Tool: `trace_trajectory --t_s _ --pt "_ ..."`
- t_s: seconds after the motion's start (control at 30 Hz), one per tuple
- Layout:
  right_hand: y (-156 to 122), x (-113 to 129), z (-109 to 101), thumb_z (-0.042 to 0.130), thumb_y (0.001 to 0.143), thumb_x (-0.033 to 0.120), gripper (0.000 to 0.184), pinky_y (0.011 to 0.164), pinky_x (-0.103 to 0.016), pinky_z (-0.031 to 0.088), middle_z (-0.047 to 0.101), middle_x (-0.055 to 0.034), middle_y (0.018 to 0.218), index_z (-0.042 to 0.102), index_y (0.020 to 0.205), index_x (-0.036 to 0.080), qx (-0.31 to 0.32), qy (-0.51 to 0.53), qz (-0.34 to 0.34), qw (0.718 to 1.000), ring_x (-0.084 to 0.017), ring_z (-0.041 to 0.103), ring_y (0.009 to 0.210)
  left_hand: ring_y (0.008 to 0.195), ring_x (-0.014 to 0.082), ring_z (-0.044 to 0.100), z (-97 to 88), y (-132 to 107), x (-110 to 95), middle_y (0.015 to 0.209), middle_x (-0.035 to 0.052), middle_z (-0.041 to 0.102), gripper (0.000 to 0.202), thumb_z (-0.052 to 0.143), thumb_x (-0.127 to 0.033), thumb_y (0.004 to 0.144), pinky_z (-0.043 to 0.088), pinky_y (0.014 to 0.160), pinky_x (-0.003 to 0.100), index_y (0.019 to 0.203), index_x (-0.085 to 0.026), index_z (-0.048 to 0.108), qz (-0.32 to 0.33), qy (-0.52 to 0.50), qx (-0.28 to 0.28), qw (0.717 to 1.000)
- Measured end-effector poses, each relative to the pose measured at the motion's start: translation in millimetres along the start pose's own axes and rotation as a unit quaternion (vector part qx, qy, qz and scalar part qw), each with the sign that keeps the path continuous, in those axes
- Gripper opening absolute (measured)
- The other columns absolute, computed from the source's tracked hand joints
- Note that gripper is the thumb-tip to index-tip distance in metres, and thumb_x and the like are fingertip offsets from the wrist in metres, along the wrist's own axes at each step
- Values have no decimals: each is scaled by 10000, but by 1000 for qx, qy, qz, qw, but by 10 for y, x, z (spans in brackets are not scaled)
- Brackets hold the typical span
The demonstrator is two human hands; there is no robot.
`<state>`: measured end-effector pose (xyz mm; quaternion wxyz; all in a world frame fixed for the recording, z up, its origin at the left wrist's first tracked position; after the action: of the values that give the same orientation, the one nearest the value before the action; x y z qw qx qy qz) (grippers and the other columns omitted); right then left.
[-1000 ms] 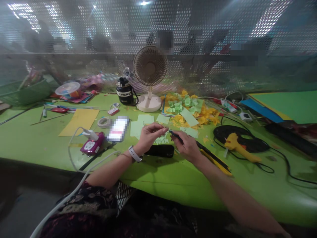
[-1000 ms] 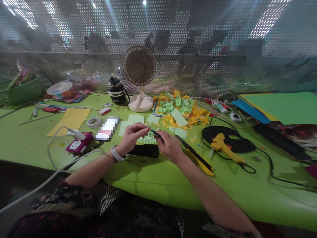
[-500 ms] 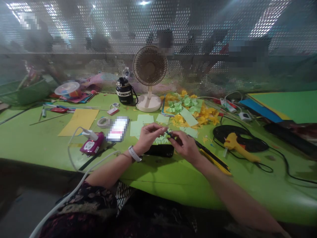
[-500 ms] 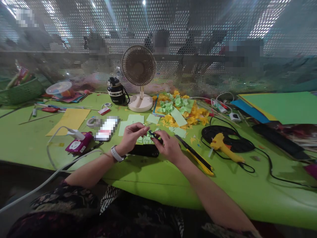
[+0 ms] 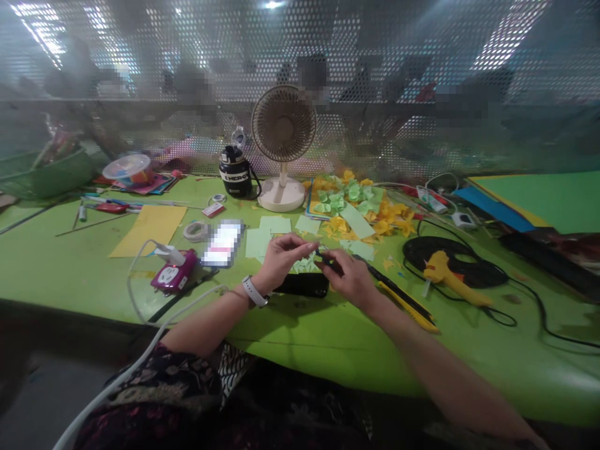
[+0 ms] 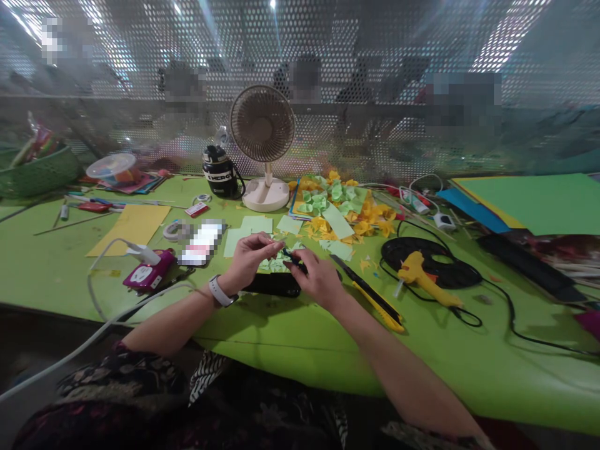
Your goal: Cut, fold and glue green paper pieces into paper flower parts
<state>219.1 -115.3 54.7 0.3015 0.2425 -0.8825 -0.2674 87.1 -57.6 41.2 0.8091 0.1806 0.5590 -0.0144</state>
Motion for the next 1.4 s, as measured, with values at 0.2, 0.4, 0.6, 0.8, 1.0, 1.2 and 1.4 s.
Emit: trace_trajectory --t_s 0.2,0.4,0.6,0.8,1.0,1.2,1.4 --pt "34 -5 -51 427 1008 348 282 640 -321 561 745 -80 872 644 1107 199 -3 10 -18 1000 -208 707 734 561 78 576 45 4 -24 628 1 665 249 842 -376 682 481 565 217 726 -163 720 4 2 24 1000" --pt "43 39 -26 400 1016 350 292 604 -299 547 738 -65 871 651 1079 215 28 27 -14 999 -187 695 702 610 89 594 76 2 -61 721 21 676 211 810 -378 726 493 584 232 739 -177 745 23 30 49 998" --pt "-8 -37 -21 512 967 426 276 591 -305 545 746 -89 933 624 1104 213 -8 1 3 1000 -207 704 698 578 76 561 24 -3 -70 640 -9 627 243 853 -349 671 459 557 217 656 -166 694 35 19 17 999" --pt "0 -42 11 453 997 358 245 614 -310 545 747 -81 915 621 1105 216 2 4 -27 1000 -209 707 723 586 86 580 70 -5 -143 662 16 642 251 814 -400 714 473 559 228 668 -170 723 51 44 38 997" --pt "18 28 -16 455 998 348 242 600 -296 540 745 -82 932 622 1099 205 4 20 -30 999 -200 708 736 576 87 594 93 -28 -160 698 21 654 227 802 -395 733 470 542 227 720 -176 748 56 52 41 996" --pt "17 85 -80 494 991 365 218 524 -261 503 740 -71 863 618 1038 192 -20 23 -28 999 -163 677 628 577 78 586 33 -15 -139 682 11 659 218 830 -363 701 473 541 213 717 -167 735 65 39 14 997" --pt "32 112 -114 447 1012 333 229 563 -275 508 728 -74 822 626 1015 190 -39 3 -52 998 -171 665 650 588 82 622 29 12 -63 713 14 679 226 809 -372 727 489 531 197 789 -165 742 55 33 27 998"
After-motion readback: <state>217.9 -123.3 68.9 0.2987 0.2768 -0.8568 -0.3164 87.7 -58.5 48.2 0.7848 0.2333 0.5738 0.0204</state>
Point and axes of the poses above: each hand's wrist, its own y-axis towards the middle knuckle, its own z-axis out of the palm, x = y × z, the point moved 10 cm from there along y, towards the middle knuckle
